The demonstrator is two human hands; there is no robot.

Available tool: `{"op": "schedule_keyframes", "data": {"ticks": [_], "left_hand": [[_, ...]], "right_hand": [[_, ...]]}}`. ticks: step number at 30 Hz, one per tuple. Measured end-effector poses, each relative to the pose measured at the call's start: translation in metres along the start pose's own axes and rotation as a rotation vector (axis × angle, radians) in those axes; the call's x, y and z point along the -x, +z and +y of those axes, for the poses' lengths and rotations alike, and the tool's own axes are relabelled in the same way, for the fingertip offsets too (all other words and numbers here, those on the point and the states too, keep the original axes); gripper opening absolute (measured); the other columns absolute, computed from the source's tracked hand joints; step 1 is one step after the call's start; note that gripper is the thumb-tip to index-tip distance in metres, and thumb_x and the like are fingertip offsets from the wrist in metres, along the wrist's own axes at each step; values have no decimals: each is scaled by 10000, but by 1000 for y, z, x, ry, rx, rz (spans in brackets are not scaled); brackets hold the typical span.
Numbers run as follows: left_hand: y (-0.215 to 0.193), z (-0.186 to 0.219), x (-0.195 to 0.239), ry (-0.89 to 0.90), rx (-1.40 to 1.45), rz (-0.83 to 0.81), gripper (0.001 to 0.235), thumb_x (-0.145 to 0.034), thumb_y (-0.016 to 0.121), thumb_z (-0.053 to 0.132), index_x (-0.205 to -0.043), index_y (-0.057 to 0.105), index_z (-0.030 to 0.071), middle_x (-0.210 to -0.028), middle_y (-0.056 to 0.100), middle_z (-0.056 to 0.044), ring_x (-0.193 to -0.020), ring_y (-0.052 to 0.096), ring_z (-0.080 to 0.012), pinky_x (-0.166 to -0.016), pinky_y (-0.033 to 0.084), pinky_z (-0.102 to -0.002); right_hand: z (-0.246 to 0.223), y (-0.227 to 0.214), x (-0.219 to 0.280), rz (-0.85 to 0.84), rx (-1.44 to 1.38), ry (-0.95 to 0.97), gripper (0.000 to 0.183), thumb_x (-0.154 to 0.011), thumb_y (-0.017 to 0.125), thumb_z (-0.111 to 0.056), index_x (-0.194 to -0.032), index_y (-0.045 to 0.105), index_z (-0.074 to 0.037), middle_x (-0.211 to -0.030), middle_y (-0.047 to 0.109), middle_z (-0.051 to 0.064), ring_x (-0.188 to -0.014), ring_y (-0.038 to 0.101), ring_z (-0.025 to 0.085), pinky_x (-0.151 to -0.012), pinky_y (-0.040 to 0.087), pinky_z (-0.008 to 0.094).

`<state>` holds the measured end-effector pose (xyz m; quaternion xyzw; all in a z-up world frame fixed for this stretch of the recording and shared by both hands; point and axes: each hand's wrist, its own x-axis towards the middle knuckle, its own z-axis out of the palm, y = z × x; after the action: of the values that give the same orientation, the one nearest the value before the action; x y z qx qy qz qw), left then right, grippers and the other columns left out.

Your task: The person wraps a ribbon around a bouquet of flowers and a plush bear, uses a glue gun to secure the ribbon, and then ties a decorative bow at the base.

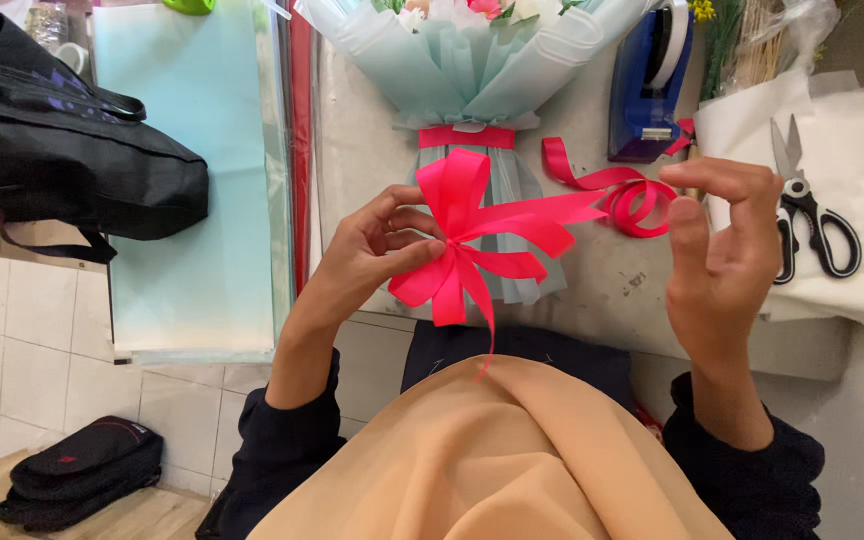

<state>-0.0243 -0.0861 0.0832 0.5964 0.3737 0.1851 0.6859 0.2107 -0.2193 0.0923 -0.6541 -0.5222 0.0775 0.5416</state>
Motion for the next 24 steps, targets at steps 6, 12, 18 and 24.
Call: {"op": "schedule_keyframes", "data": {"ticks": [6, 12, 18, 24], "left_hand": [[-2, 12, 3, 11, 25, -11, 335, -816, 655, 83, -1123, 523, 106, -895, 605, -36, -827, 606, -97, -728, 498, -198], [-9, 13, 8, -1, 26, -18, 341, -823, 646, 106, -1139, 516, 117, -904, 602, -39, -784, 599, -95, -722, 489, -205], [-20, 4, 7, -26, 70, -66, 312, -831, 648, 85, -1110, 515, 125, -893, 579, -21, -774, 583, -90, -689, 472, -192], [-22, -7, 3, 16, 288, -165, 497, -821, 660, 59, -1280, 470, 39, -947, 636, -80, -808, 631, -129, -657, 505, -221]], "right_hand": [[-30, 9, -8, -122, -42, -65, 120, -1012, 480, -15, -992, 587, 35, -1016, 558, 186, -1007, 525, 295, -956, 403, 383], [-40, 25, -21, -282, 84, -158, 170, -967, 533, -94, -1092, 620, -20, -1077, 605, 118, -1001, 527, 265, -845, 400, 349], [-34, 54, -16, -345, 130, -263, 131, -881, 679, -205, -985, 653, -129, -973, 646, -20, -925, 554, 185, -884, 273, 323], [-18, 66, -7, -517, -334, 340, 134, -891, 593, -150, -979, 667, -83, -789, 673, 38, -768, 544, 114, -774, 416, 253]]}}
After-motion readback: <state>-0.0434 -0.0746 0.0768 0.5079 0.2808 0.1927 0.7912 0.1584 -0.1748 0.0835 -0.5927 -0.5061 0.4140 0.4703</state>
